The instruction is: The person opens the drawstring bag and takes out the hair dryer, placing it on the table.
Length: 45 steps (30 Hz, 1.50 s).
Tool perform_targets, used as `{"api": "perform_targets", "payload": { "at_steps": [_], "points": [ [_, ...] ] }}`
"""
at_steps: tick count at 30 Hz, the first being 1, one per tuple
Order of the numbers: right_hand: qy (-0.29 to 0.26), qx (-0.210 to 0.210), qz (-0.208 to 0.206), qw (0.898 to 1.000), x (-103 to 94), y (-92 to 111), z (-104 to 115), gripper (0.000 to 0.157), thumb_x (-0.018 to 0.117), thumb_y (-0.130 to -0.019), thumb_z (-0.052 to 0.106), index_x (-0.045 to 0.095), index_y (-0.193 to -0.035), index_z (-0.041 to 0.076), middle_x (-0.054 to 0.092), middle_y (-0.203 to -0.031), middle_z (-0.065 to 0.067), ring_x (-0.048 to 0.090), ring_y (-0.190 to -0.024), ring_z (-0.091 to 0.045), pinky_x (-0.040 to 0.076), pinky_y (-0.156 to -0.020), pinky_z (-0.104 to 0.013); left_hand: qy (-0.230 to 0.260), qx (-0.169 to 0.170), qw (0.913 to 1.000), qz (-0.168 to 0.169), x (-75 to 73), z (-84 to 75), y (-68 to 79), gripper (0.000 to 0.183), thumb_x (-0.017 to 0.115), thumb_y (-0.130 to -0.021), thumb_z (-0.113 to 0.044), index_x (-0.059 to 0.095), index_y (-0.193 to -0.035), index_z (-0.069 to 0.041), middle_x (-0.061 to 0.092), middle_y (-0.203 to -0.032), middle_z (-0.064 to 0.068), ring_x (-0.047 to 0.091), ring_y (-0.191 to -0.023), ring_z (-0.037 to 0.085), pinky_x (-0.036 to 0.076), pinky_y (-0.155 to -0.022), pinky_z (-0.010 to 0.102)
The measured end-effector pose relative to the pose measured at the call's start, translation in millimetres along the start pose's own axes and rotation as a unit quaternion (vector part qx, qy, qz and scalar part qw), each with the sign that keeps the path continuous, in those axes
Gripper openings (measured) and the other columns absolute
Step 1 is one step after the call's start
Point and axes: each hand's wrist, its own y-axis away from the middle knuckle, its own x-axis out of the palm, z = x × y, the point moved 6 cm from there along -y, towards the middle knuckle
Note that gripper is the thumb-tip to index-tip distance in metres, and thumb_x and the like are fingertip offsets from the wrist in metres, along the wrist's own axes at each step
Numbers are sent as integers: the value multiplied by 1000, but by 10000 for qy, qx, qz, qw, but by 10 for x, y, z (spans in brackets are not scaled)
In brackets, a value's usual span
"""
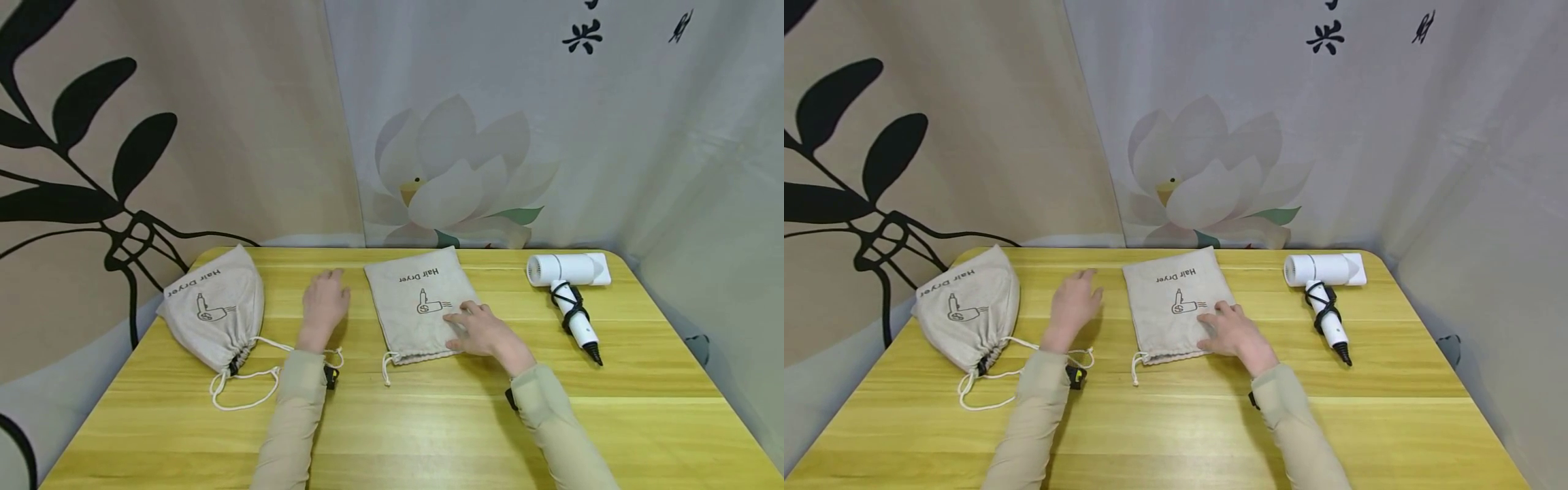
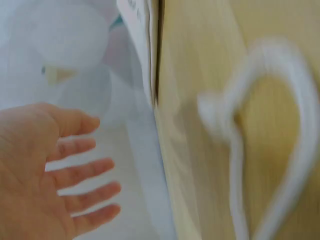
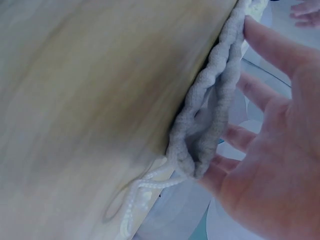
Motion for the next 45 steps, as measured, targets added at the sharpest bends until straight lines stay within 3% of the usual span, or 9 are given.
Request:
{"api": "perform_targets", "payload": {
  "at_steps": [4,8,11,15,19,26,32,39,45],
  "points": [
    [-16,27,33,10000,5,9,-3,57,65,-87,43,51,-137,21,37,-146,-17,36,-130,-43,44,-97,-60,-60,-710,9962,-510,-188,395,42,44,60,-87,-11,52,-127,4,55,-125,29,51,-114,48,45,-94,60],
    [6,70,43,10000,3,20,-14,57,65,-87,44,51,-138,22,37,-146,-17,36,-130,-43,43,-98,-60,-174,-1564,9849,-716,-331,770,130,45,55,-85,-8,46,-126,9,45,-129,38,34,-127,59,28,-104,71],
    [-11,102,45,9999,0,31,-29,57,64,-87,44,51,-138,22,37,-147,-17,36,-130,-43,43,-98,-60,-273,-2174,9738,-611,-403,989,207,45,49,-86,-7,42,-126,12,33,-136,42,17,-133,64,16,-105,76],
    [-9,53,16,10000,-12,46,-39,57,65,-87,44,51,-138,21,38,-145,-18,37,-129,-44,43,-97,-61,-390,-2873,9564,-341,-440,1217,301,49,43,-90,-14,35,-132,12,22,-142,44,5,-134,65,10,-103,79],
    [2,46,-19,10000,-22,61,-76,58,64,-86,44,50,-138,21,38,-145,-18,37,-128,-44,43,-96,-62,-379,-3359,9411,-73,-430,1350,381,61,44,-93,-22,25,-141,11,5,-148,44,-7,-135,64,6,-101,81],
    [12,89,-17,10000,-36,104,-175,59,64,-87,44,50,-138,20,37,-145,-20,37,-127,-47,43,-95,-63,-550,-3650,9289,-288,-464,1437,448,61,41,-92,-19,23,-144,8,-8,-149,41,-14,-136,61,0,-107,75],
    [-155,159,-25,9997,-44,160,-279,59,64,-87,43,50,-138,18,36,-145,-22,35,-129,-49,41,-95,-66,-279,-3850,9217,-375,-485,1525,519,88,58,-87,-33,7,-150,1,-21,-147,40,-14,-136,62,6,-103,80],
    [-184,174,-82,9996,-65,205,-370,59,63,-87,43,50,-138,16,36,-144,-24,36,-126,-50,42,-93,-66,-113,-3763,9262,-204,-472,1566,547,92,58,-89,-35,2,-148,8,-11,-146,45,4,-135,64,23,-101,76],
    [-238,235,-100,9994,-85,240,-424,59,64,-86,43,51,-137,16,37,-143,-25,37,-125,-51,43,-92,-67,-215,-3658,9303,-172,-479,1566,539,91,58,-89,-34,4,-148,10,-3,-147,46,9,-135,63,29,-101,73]
  ]
}}
